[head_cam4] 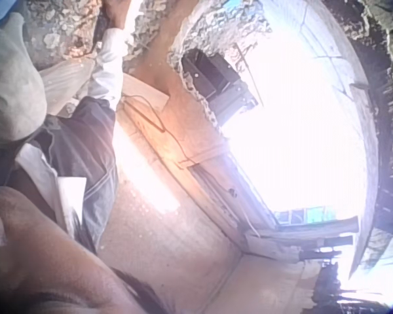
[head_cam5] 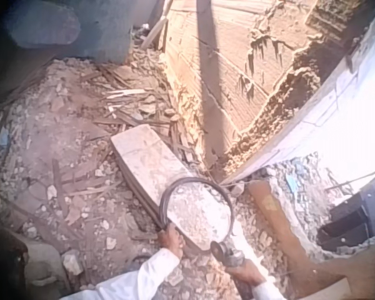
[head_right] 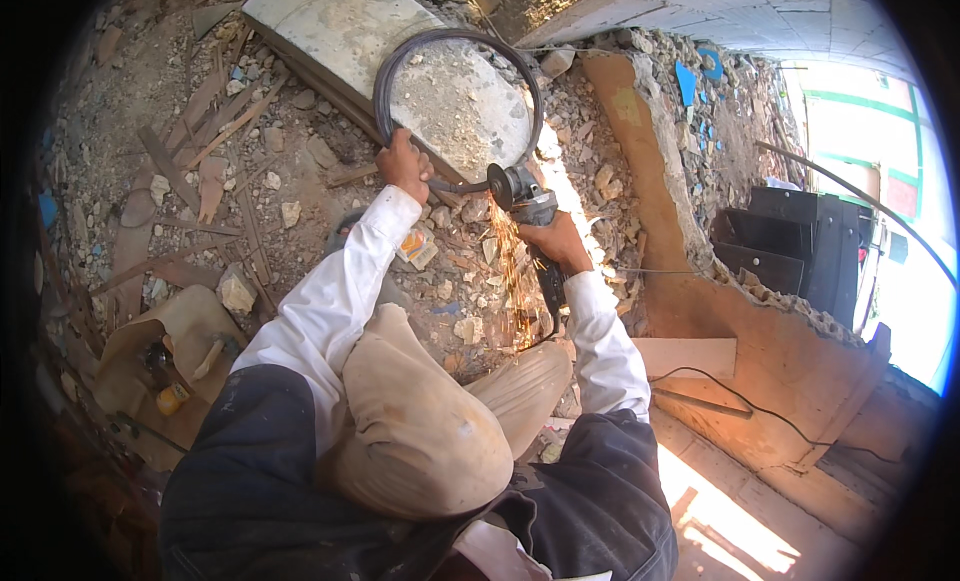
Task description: The person plugs a power cord into a wall socket and uses an angle grinder to cut a coiled black cable on the ground. After cutting, the person picks up the cable and uses pliers to strip the insulation from the ends.
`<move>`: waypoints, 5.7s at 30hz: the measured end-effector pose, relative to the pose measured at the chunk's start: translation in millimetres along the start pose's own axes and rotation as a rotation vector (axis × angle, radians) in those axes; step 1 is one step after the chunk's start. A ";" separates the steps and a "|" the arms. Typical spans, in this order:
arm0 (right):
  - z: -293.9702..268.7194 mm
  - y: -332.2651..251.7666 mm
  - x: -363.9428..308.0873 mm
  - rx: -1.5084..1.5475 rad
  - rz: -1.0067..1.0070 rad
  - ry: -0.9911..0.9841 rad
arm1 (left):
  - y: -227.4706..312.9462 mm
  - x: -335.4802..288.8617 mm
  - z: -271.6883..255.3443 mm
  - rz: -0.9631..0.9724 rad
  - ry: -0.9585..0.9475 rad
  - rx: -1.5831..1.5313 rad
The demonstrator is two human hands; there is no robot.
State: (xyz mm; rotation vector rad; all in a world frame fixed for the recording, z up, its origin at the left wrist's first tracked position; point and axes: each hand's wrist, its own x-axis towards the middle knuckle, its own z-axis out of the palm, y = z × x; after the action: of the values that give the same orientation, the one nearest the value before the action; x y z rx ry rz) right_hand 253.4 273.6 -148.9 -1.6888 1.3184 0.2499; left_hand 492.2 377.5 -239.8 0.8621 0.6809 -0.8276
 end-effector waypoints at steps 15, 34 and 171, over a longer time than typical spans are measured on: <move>-2.0 11.5 2.2 0.033 -0.007 -0.004 | -1.6 2.1 -1.6 -0.009 -0.016 -0.017; -4.7 -0.5 3.2 -0.032 0.011 0.009 | 0.4 -2.1 -1.3 -0.015 -0.028 -0.028; 5.0 10.1 -37.8 1.303 -0.015 0.572 | -37.4 -132.4 -66.9 -0.615 -1.201 1.055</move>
State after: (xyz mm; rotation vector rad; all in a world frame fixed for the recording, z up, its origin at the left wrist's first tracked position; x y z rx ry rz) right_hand 231.6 302.1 -132.5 -0.6196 1.3477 -0.9828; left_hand 381.0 465.0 -181.8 0.8485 -0.6964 -2.0817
